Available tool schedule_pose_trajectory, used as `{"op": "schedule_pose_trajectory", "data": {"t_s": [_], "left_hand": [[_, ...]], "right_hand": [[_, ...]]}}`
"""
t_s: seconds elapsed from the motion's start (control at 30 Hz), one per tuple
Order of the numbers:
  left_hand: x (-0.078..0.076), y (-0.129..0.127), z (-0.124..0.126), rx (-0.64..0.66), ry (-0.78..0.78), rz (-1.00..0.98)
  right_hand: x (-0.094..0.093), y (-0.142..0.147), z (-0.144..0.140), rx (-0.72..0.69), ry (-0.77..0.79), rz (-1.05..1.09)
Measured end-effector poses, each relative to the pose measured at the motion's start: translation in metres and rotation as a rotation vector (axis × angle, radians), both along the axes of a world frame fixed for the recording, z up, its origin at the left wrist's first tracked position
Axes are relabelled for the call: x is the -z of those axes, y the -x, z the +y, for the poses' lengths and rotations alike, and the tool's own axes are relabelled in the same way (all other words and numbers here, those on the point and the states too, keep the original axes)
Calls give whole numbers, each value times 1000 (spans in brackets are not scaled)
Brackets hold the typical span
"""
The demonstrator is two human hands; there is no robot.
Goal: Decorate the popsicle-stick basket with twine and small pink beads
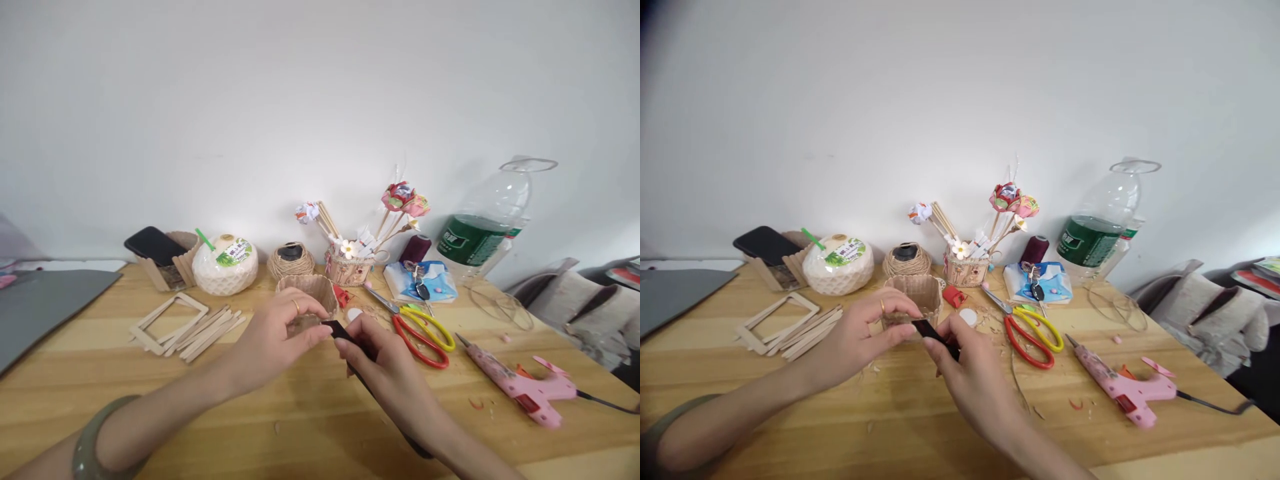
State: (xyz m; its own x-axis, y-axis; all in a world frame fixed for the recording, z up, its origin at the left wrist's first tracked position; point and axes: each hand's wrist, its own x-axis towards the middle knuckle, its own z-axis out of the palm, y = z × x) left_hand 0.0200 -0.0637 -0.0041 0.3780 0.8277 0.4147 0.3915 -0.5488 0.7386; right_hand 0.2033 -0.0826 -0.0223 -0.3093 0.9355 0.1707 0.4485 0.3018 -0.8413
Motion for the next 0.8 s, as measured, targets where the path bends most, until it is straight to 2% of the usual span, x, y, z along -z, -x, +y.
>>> {"op": "schedule_pose_trajectory", "data": {"t_s": [0.2,0.3,0.4,0.47,0.57,0.7,0.8], "left_hand": [[-5,4,3,-38,85,4],[-9,16,11,-126,119,-35],[-7,34,23,-291,-34,-43],[-3,45,28,-311,-57,-29],[5,53,31,-228,-44,33],[16,53,34,66,-50,292],[21,51,40,182,-11,298]], "right_hand": [[-5,-1,-2,4,-55,-81],[-12,-9,0,39,-50,-67],[-15,-23,7,95,10,-8],[-14,-34,15,140,52,2],[-6,-50,29,194,78,-90],[9,-63,51,225,89,-247],[18,-68,68,259,64,-391]]}}
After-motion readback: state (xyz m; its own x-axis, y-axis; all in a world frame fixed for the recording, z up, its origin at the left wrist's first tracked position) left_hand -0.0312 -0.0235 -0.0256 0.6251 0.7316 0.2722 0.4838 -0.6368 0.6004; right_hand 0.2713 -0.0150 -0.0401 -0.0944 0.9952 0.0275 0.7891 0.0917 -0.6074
